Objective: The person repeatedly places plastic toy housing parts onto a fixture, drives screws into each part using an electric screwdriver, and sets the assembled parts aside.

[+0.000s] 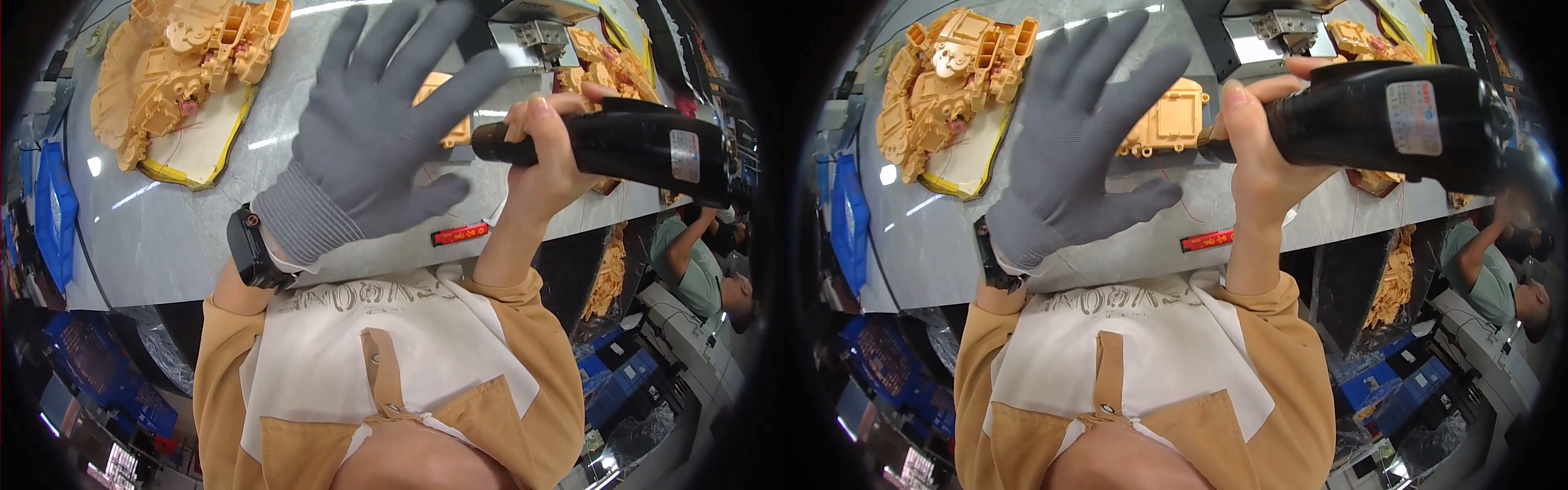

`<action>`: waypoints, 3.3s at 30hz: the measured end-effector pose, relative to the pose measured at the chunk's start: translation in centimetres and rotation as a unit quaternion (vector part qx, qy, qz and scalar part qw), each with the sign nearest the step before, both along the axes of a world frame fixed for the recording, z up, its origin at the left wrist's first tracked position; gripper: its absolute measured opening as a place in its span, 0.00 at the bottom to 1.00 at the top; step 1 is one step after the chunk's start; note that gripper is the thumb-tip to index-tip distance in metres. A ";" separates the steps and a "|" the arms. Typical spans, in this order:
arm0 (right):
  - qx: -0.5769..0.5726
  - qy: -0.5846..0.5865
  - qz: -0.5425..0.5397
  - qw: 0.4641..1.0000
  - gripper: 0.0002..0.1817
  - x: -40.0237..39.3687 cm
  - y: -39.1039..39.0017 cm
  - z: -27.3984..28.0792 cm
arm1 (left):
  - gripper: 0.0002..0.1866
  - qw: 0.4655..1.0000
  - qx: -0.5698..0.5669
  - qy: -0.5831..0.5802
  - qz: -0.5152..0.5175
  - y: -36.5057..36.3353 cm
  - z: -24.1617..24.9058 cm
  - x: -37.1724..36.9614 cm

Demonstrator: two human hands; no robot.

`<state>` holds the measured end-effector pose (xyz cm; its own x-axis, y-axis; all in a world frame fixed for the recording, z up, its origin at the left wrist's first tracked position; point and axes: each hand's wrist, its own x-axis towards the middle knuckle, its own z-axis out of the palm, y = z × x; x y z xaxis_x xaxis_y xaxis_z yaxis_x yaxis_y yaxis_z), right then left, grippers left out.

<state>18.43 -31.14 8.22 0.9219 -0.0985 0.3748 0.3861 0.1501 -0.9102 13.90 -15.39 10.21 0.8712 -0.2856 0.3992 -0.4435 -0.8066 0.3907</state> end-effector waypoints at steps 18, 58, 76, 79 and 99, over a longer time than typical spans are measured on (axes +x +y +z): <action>-0.026 -0.160 -0.126 0.979 0.19 11.6 -1.8 3.1 | 0.42 0.977 -0.178 0.095 0.064 1.0 -11.0 -1.8; -0.092 -0.090 0.106 0.986 0.23 -0.9 2.1 -0.2 | 0.38 0.973 -0.219 0.043 0.052 1.9 -11.7 -2.3; -0.042 -0.140 -0.054 0.988 0.26 11.0 -3.2 1.7 | 0.37 0.969 -0.225 0.081 0.058 1.5 -11.2 -2.4; 0.015 -0.081 0.009 0.997 0.29 5.8 -2.9 1.7 | 0.37 0.972 -0.211 0.065 0.077 1.7 -11.0 -1.7; -0.106 -0.096 0.142 0.979 0.28 -2.8 5.1 0.0 | 0.38 0.972 -0.231 0.030 0.036 2.2 -11.5 -2.2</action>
<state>15.60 -26.08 8.27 0.8112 0.2509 0.5283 0.5232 0.0923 -0.8472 11.70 -13.22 -1.31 0.9080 -0.0254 0.4182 -0.3578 -0.5663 0.7425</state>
